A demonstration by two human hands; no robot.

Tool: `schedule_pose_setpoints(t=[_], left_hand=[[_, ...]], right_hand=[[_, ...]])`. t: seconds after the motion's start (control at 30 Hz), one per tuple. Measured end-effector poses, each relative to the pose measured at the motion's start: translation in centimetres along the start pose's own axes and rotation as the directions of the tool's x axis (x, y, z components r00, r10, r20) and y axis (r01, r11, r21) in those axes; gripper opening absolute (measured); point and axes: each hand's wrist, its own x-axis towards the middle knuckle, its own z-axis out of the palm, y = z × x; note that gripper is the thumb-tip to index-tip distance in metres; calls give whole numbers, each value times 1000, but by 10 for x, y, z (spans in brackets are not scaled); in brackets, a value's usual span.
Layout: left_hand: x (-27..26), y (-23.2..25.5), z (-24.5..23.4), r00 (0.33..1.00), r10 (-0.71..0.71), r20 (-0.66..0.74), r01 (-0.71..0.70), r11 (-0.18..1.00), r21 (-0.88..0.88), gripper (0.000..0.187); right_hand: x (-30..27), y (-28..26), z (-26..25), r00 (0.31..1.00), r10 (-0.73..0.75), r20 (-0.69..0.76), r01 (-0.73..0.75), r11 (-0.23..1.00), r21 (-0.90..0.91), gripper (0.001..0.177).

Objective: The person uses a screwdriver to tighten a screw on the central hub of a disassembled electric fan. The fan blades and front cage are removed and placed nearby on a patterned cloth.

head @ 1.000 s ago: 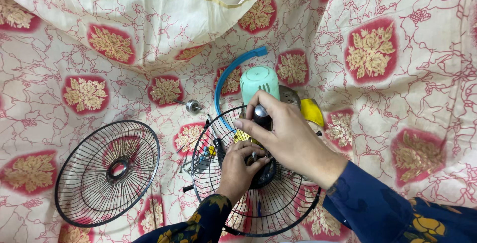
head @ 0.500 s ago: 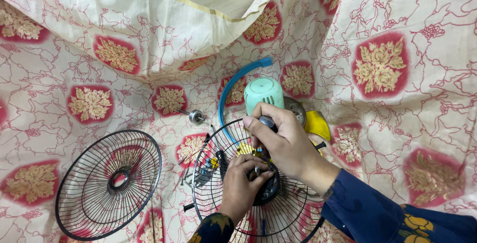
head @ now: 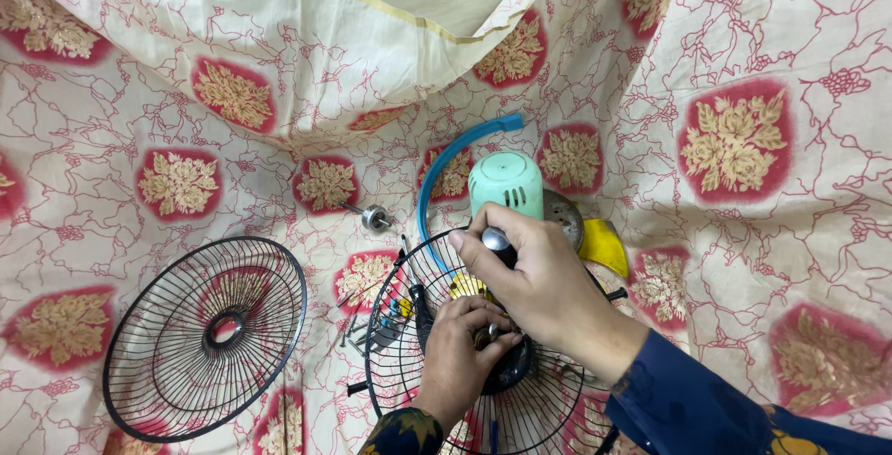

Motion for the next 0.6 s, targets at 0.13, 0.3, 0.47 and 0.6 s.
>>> schedule_pose_setpoints(t=[0.13,0.3,0.47,0.6], left_hand=[[0,-3,2,999,40,-36,-40,999,3,17],[2,-9,3,999,26,-21,-26,1000,1,18],[2,-15,6,996,79,-49,-78,997,26,21],[1,-17,8,995,92,-44,-90,995,38,21]], right_hand=[[-1,-4,-11,959,-282,-38,268,941,-208,25],[-3,-1,-10,996,28,79,-31,999,33,24],[-2,10,3,987,-32,159,-24,941,338,23],[5,23,6,988,6,155,-75,893,444,24]])
